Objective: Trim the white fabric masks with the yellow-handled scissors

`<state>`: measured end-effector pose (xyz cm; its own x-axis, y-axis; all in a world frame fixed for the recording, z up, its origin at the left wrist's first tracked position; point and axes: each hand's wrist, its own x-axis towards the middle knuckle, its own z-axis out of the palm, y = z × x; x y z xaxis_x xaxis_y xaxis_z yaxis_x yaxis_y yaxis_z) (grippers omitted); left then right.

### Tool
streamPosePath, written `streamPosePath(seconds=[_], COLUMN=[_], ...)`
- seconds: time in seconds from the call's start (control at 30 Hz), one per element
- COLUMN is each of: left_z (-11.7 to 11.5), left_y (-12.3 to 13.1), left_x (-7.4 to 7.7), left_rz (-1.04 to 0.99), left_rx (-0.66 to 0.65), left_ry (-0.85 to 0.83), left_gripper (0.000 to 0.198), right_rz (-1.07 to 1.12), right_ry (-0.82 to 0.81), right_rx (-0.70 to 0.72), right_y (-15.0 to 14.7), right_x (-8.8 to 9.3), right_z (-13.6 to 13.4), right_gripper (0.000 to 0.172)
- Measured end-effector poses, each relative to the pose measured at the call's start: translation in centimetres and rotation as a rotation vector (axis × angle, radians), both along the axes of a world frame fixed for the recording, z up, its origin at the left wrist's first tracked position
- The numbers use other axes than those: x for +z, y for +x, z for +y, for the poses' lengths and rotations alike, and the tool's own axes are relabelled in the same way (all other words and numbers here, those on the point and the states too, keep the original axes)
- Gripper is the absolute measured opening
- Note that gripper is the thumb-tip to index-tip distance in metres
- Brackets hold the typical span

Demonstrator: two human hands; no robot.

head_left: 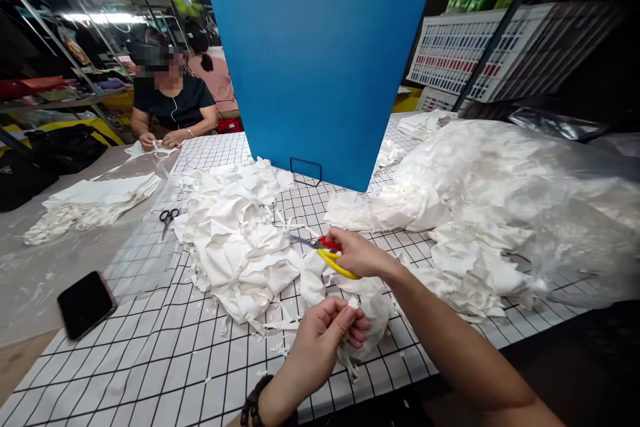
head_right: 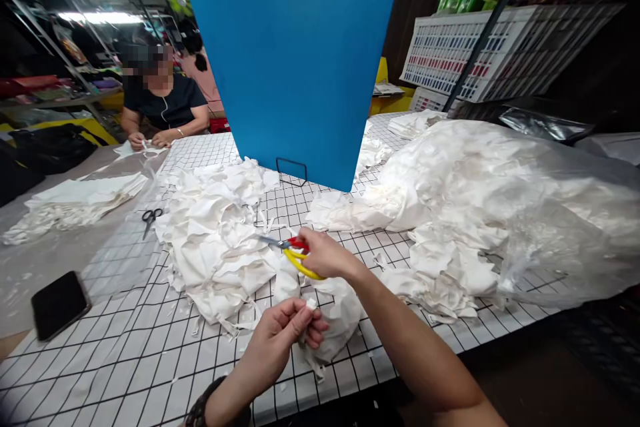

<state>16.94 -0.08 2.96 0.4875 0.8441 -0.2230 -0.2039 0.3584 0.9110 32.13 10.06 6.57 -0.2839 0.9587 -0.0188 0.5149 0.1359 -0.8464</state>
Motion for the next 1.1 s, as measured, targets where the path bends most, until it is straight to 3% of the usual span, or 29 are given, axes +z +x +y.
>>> streamPosePath(seconds=[0.13, 0.23, 0.4, 0.53, 0.73, 1.1], left_z=[-0.4, -0.4, 0.1, 0.4, 0.4, 0.3], left_y=[-1.9, -2.2, -1.0, -0.4, -0.6, -1.0], left_x=[-1.3, -1.1, -1.2, -1.5, -1.8, -1.6], left_rz=[0.208, 0.202, -0.017, 0.054, 0.223, 0.191], left_rx=[0.221, 0.235, 0.148, 0.147, 0.158, 0.101], left_ry=[0.182, 0.221, 0.163, 0.209, 0.4, 0.463], left_gripper=[0.033, 0.032, 0.028, 0.025, 0.022, 0.018], right_rz=[0.109, 0.241, 0.199, -0.028, -0.318, -0.368], right_ry=[-0.056, -0.136, -0.204, -0.161, -0.122, -0.093], right_rx=[-0.162, -0.226, -0.225, -0.174, -0.165, -0.152], right_y=[3.4, 5.4, 6.2, 6.0, 5.6, 3.9], right_x=[-2.8, -3.5, -2.7, -1.3, -0.3, -0.1], right_z=[-2.2, -5.0, -10.0, -12.4, -13.5, -13.1], right_gripper=[0.02, 0.029, 0.034, 0.031, 0.034, 0.042])
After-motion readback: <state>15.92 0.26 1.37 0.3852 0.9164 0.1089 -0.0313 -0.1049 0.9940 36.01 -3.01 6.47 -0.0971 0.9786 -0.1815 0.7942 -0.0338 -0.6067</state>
